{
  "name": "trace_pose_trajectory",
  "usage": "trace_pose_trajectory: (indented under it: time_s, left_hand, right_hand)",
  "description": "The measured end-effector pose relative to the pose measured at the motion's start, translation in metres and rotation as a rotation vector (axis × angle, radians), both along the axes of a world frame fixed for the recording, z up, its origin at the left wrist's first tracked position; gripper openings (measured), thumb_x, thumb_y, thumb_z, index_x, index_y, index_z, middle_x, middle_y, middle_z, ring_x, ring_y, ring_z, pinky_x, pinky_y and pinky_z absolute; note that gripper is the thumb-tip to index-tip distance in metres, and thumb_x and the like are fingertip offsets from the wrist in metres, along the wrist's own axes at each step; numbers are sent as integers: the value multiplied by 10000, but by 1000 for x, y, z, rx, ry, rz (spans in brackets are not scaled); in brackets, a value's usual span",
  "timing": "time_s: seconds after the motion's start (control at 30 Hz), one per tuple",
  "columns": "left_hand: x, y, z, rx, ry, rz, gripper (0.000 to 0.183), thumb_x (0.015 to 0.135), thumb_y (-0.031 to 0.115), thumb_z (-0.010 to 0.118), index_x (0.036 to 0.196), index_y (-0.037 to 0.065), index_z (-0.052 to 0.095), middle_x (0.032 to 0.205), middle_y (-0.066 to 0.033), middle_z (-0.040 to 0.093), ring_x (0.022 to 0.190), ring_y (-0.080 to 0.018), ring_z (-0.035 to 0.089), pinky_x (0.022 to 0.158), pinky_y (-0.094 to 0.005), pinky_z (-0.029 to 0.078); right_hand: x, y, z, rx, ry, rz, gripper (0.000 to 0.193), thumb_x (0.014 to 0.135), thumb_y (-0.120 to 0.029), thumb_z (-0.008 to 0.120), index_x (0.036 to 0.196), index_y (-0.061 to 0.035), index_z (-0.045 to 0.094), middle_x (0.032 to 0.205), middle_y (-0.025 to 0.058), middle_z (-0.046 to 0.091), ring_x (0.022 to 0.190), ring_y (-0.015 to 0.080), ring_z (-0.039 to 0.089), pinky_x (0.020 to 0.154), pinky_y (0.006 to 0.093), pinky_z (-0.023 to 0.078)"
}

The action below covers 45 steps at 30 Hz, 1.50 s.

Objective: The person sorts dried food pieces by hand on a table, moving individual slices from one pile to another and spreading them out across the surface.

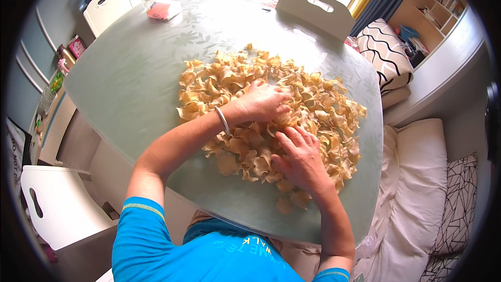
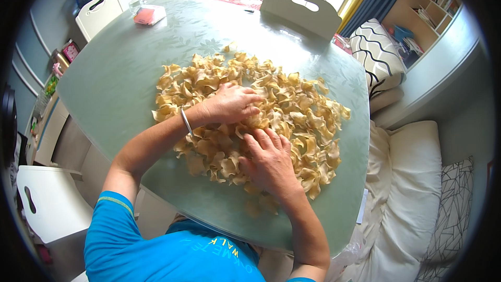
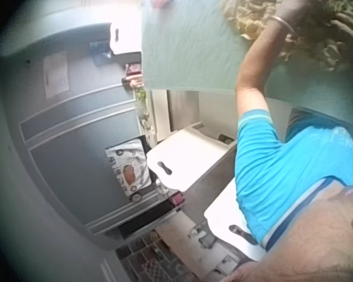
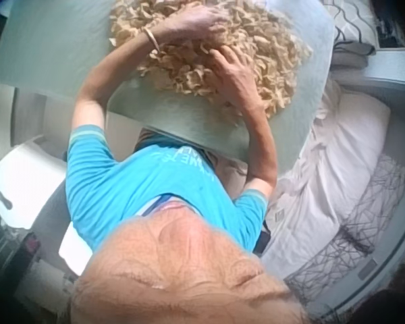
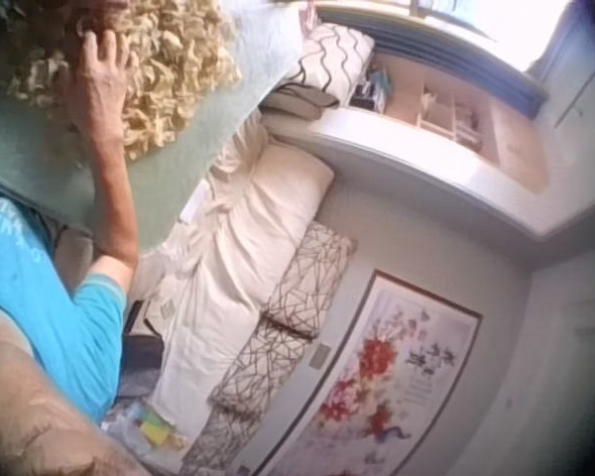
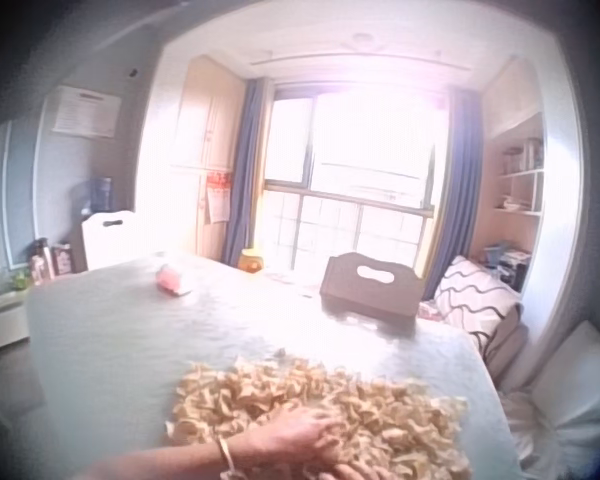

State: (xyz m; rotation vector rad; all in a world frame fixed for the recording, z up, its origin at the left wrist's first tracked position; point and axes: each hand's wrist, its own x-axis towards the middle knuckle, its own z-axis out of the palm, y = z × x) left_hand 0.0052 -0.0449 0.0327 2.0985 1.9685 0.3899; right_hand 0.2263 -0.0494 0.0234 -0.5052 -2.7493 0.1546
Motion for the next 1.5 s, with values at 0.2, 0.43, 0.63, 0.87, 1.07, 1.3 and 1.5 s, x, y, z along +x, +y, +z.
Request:
trace_pose_trajectory:
  time_s: [0.2,0.43,0.63,0.87,1.07,1.3,1.5]
  left_hand:
    - [-4,-28,-6,257,-162,-136,430,968,376,565,1314,121,590,1406,-166,512,1236,-361,532,1040,-519,395]
    - [-43,-35,-19,303,106,325,493,990,438,509,1344,100,565,1453,-204,452,1365,-392,389,1107,-568,301]
    - [-51,-39,-23,149,-71,232,523,1002,519,444,1350,152,577,1460,-207,444,1394,-396,339,1112,-573,279]
    - [-17,-57,-5,84,-91,-7,464,994,484,481,1339,190,580,1419,-185,499,1366,-310,416,1088,-582,263]
    - [17,-66,-21,300,-117,-132,535,942,398,604,1374,95,518,1451,-205,438,1372,-357,402,1112,-644,239]
    - [17,-62,-18,461,-362,-170,394,873,162,679,1238,41,595,1331,-178,554,1268,-346,508,1048,-471,417]
    - [-14,-60,-23,307,37,65,385,921,366,611,1248,164,619,1321,-110,550,1310,-298,459,994,-514,388]
  right_hand:
    - [4,9,-5,16,-1,-44,489,847,-324,703,1263,-89,597,1308,95,557,1285,282,464,1064,485,326]
    - [9,16,-2,36,-30,-140,471,844,-303,709,1255,-98,604,1311,70,561,1285,308,458,1092,494,293]
    - [15,21,0,70,-14,-245,464,843,-291,711,1248,-88,612,1311,112,552,1287,321,450,1086,501,295]
    - [10,19,-4,-13,33,-118,504,839,-281,717,1287,-92,585,1320,127,546,1283,329,462,1075,493,321]
    - [5,9,3,-24,95,-119,586,810,-212,747,1333,-50,539,1405,225,477,1296,377,461,1061,496,359]
    - [2,1,8,-79,80,-81,584,816,-218,744,1338,-55,539,1425,198,462,1300,369,450,1079,490,341]
    - [2,5,5,-17,46,-76,544,810,-240,744,1300,-75,575,1449,173,438,1312,349,430,1081,495,325]
